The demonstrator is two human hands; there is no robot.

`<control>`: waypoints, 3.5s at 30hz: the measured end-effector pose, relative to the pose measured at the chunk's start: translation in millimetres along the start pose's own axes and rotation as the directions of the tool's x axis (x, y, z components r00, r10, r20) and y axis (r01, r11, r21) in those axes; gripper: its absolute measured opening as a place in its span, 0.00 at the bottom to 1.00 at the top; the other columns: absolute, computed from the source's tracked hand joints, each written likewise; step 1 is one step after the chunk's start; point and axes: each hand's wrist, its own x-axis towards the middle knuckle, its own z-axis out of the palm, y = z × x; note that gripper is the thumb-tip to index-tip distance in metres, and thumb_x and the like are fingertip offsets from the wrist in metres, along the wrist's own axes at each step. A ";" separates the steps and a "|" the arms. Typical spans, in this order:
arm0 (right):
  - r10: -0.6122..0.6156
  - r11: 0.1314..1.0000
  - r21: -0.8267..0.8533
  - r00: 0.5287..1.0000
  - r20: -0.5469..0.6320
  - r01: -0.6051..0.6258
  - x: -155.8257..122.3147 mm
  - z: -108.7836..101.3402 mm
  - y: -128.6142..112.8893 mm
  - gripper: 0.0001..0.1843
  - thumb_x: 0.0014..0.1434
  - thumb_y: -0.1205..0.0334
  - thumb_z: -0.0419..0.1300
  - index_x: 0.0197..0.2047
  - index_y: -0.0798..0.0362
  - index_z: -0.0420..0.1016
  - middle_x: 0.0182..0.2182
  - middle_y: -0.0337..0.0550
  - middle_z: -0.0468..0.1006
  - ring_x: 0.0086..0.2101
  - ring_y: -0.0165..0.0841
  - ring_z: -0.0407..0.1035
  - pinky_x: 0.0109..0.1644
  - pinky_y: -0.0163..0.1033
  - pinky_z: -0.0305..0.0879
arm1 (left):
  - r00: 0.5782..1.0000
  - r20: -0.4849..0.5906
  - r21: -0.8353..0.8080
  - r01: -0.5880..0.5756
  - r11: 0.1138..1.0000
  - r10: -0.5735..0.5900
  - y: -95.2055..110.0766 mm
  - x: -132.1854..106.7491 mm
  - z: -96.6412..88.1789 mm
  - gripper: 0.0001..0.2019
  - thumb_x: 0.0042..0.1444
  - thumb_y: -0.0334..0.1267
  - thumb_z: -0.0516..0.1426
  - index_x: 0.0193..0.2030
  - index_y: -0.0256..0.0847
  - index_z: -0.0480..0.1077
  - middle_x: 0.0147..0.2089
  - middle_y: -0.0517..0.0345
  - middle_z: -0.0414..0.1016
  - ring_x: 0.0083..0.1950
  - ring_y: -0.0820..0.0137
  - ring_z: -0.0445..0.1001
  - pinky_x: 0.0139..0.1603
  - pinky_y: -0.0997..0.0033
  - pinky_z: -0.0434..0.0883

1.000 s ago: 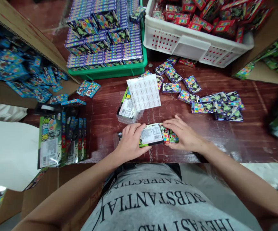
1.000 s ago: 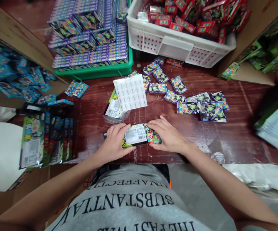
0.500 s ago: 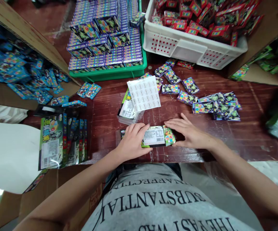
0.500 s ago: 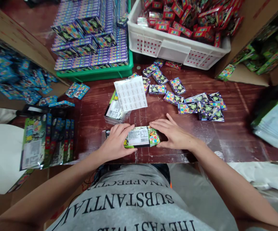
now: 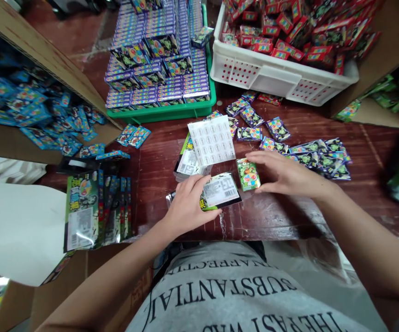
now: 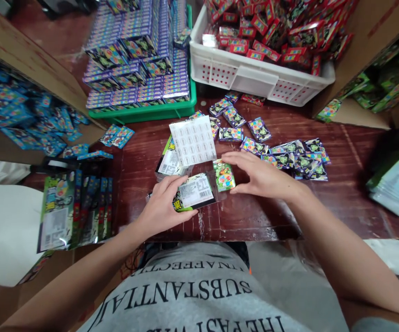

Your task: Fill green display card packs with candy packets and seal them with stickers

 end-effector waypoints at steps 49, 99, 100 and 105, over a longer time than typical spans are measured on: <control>0.473 0.703 0.666 0.864 -0.173 -0.251 44.6 82.1 -53.2 0.10 0.65 0.63 0.63 0.49 0.41 0.79 0.51 0.41 0.78 0.52 0.36 0.73 0.57 0.47 0.72 | 0.904 0.191 -0.923 0.299 0.244 -0.383 -27.2 30.7 0.1 0.13 0.59 0.40 0.65 0.49 0.41 0.76 0.47 0.54 0.81 0.48 0.69 0.77 0.54 0.66 0.72; -0.030 0.999 -0.038 0.997 0.072 0.033 173.5 -2.7 32.8 0.12 0.70 0.54 0.55 0.42 0.48 0.78 0.40 0.43 0.80 0.43 0.40 0.69 0.52 0.49 0.61 | 0.973 0.222 -0.573 0.177 0.800 -0.057 -52.5 78.9 -6.3 0.02 0.56 0.33 0.63 0.37 0.42 0.77 0.75 0.46 0.55 0.70 0.54 0.66 0.51 0.60 0.73; -0.014 0.995 0.100 0.998 0.058 0.008 166.7 -8.7 26.0 0.11 0.70 0.53 0.56 0.42 0.48 0.77 0.40 0.43 0.79 0.43 0.38 0.70 0.52 0.47 0.63 | 0.975 0.214 -0.576 0.170 0.799 -0.054 -51.6 77.9 -6.6 0.03 0.56 0.33 0.62 0.37 0.42 0.77 0.76 0.45 0.55 0.70 0.54 0.67 0.51 0.60 0.73; 0.194 0.754 0.599 0.962 0.191 -0.271 145.7 -31.7 -2.6 0.18 0.62 0.51 0.65 0.51 0.48 0.70 0.40 0.42 0.77 0.39 0.35 0.73 0.41 0.41 0.71 | 0.986 0.163 -0.651 0.143 0.746 -0.047 -45.3 72.1 -4.6 0.03 0.58 0.35 0.62 0.38 0.41 0.76 0.64 0.46 0.71 0.58 0.60 0.76 0.47 0.64 0.73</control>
